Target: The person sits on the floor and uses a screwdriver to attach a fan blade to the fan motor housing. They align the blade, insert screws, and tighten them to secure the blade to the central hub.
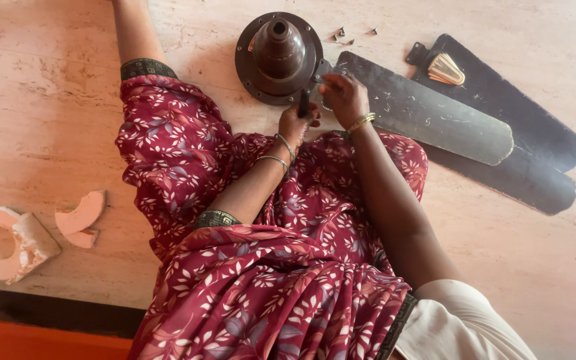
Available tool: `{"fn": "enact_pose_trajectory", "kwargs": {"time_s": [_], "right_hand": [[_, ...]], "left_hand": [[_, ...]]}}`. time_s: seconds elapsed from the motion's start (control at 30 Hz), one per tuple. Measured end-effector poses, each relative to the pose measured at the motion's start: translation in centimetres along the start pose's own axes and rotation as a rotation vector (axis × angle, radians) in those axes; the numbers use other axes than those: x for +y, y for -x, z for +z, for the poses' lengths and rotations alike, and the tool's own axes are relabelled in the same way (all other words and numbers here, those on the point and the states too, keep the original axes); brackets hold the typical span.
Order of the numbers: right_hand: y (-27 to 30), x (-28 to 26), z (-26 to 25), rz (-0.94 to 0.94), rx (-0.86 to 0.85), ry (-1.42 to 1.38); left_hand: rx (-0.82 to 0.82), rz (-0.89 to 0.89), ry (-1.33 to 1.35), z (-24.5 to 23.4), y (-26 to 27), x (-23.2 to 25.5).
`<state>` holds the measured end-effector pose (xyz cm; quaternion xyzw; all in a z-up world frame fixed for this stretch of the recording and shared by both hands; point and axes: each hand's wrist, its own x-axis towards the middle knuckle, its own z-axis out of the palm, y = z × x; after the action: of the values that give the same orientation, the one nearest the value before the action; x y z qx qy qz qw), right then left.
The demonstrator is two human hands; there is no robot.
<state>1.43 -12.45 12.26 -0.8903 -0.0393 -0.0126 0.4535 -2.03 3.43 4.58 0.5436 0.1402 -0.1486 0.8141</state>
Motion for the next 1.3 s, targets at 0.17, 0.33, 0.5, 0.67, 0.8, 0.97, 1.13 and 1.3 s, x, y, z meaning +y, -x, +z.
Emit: {"fn": "enact_pose_trajectory", "kwargs": {"time_s": [0.17,0.33,0.5,0.67,0.8,0.97,1.13,1.3], "right_hand": [[3.7,-1.5,-1.2,0.123,-0.228,-0.466],[4.7,-2.6,-1.5,0.13,-0.269,-0.452],[4.7,-2.5,-2.6,0.144,-0.012,-0.704],[1.7,-1.4,-3.9,-0.035,0.31,-0.664],[0.3,-0.8,-3.3,0.035,0.408,-0.544],[-0.9,-0.1,-2.3,-0.061,0.464,-0.597],[-1.3,-0.3,-2.0,-0.055,0.508,-0.385],[-0.4,-0.9,-2.4,-0.077,0.527,-0.354]], "left_hand": [[-0.052,0.182,-0.476,0.5,2.0,0.5],[-0.08,0.143,-0.826,0.5,3.6,2.4],[-0.114,0.514,-0.871,-2.6,4.0,2.5],[0.013,0.301,-0.747,-7.2,3.5,1.3],[0.005,0.249,-0.672,-8.7,3.9,0.6],[0.005,0.251,-0.645,-9.8,4.4,1.1],[0.019,0.27,-0.665,-9.3,4.5,1.8],[0.005,0.267,-0.656,-8.5,4.7,2.9]]}}
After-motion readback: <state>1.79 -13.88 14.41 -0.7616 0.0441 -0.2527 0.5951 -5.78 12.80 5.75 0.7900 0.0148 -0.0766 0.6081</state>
